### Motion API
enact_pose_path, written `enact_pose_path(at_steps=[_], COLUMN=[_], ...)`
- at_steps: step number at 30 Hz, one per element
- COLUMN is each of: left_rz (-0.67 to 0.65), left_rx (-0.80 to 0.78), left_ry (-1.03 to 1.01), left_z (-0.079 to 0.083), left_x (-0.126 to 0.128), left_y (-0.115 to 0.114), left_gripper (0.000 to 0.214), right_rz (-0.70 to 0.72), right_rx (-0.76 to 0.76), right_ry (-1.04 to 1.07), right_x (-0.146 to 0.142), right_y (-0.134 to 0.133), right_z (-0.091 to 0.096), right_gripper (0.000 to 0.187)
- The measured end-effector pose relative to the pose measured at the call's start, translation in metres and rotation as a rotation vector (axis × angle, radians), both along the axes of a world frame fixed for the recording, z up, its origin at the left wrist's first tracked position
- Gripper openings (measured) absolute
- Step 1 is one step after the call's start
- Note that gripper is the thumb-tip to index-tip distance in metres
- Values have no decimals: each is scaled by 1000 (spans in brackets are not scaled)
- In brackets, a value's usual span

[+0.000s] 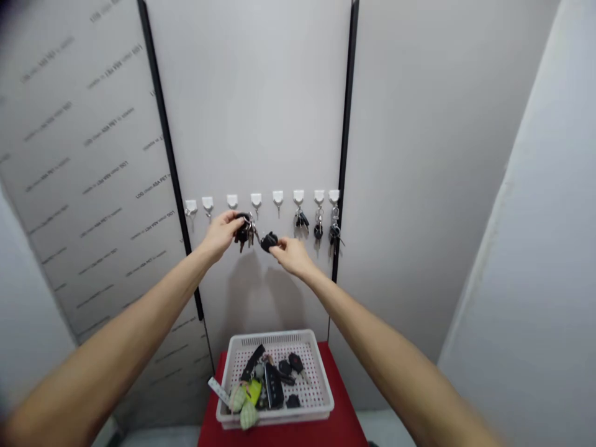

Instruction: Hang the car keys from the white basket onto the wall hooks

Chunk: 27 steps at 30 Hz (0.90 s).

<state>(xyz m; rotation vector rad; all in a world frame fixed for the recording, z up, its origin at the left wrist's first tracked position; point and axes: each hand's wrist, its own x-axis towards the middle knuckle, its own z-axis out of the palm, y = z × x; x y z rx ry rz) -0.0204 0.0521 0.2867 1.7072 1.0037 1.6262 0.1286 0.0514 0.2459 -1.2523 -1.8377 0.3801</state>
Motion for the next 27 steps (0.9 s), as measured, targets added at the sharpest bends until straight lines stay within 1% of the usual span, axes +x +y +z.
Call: enact_pose_path(at_steps=[2,4,6,7,9,10,12,14,17,19,21,23,24,26,27], left_rz=[-72,-123,-154,-154,-139,-131,-123,-122,-108,-96,-83,-73,-70,-73,-73], left_rx=[-84,-168,-244,-273,-300,-299,-295,-295,-307,-326,-341,-348,-346,-328,-308], left_ry=[92,210,349,428,585,661,792,886,998,1060,1098,1111,1109,1072,1027], left_z=[-39,-82,-122,-140,-169,-179,-195,-205,-213,-215,-216,-212,-208,-193,-182], left_x=[2,5,10,12,18,21,26,30,34,35,36,37,38,42,45], left_y=[-11,-20,-27,-31,-38,-41,-46,-50,-53,-55,-55,-54,-51,-43,-36], left_gripper=[10,10,11,12,15,16,19,21,24,24,24,24,24,24,23], right_rz=[44,60,60,54,31,12,-22,-46,-49,-31,-11,-12,-34,-129,-196], right_rx=[-79,-155,-233,-269,-315,-323,-317,-301,-256,-258,-264,-210,-151,2,81], right_ry=[-121,-230,-322,-362,-443,-483,-561,-626,-706,-739,-711,-585,-489,-265,-157], right_x=[10,18,25,28,32,34,36,37,36,35,38,44,49,59,65], right_y=[-9,-19,-29,-33,-41,-45,-50,-53,-58,-60,-57,-48,-41,-25,-16], right_z=[-34,-70,-104,-119,-144,-155,-170,-179,-186,-186,-179,-162,-149,-116,-98], right_gripper=[23,23,22,22,21,21,21,21,22,21,20,23,24,28,29])
